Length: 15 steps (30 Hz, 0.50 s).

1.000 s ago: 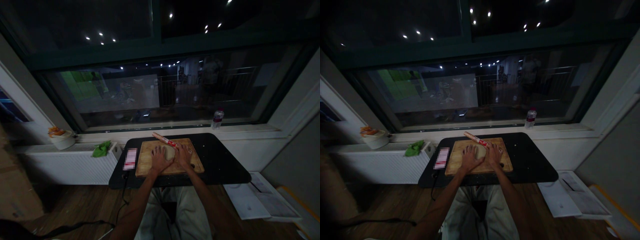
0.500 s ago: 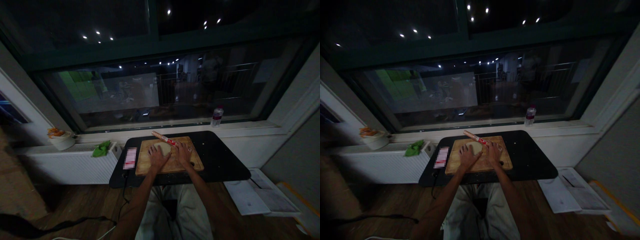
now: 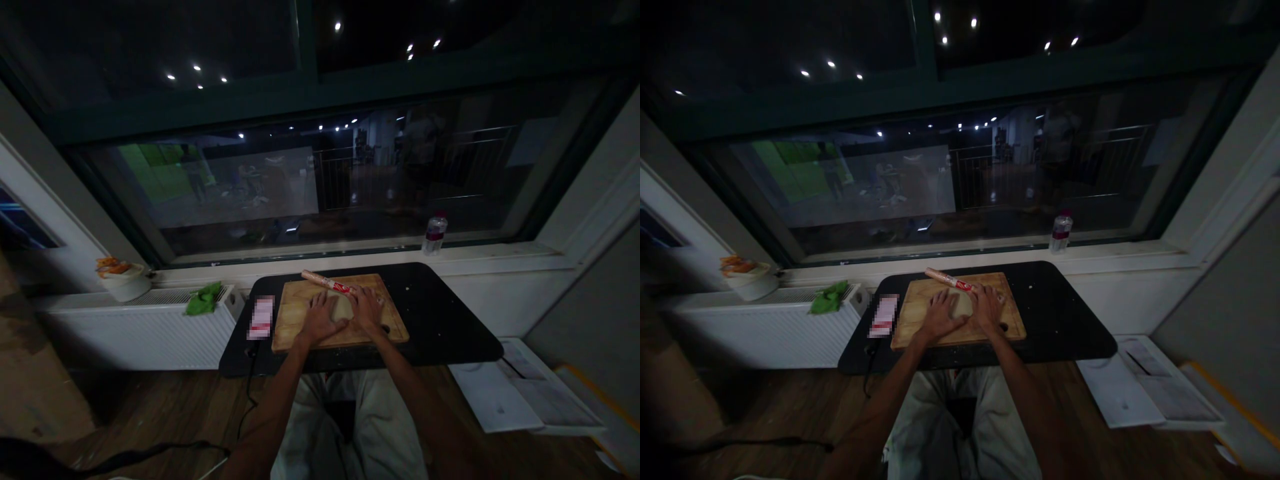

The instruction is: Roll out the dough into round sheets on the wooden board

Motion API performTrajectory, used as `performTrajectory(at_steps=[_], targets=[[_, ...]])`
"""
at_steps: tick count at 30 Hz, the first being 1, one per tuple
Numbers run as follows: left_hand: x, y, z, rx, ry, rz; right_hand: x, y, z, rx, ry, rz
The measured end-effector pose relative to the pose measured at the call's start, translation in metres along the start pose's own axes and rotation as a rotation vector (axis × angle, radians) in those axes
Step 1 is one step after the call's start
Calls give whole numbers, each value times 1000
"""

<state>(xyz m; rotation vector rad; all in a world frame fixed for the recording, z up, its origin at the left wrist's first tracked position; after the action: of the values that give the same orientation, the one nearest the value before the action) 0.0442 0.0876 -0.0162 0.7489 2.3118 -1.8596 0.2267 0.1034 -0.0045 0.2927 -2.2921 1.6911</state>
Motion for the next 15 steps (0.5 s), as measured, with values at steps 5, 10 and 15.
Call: performTrajectory(at_steps=[5,10,15], targets=[[2,-3,0,44,90,117,0,-2,1,-2,2,7],[3,-4,1,-22,113,187,-1,-1,1,-11,-5,-10],[2,-6,2,-173,17,178,0,-1,0,-18,-19,-30]])
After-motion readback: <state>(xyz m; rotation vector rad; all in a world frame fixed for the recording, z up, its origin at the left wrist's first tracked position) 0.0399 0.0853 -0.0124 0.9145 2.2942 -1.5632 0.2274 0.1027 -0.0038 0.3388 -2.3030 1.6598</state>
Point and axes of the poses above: each hand's wrist, its own z-axis away from the middle knuckle, its own y-axis out of the palm, x = y × z, the point moved 1 cm from there along -z, towards the middle knuckle, and after that the axes turned 6 degrees about z, right-handed, at the moved point
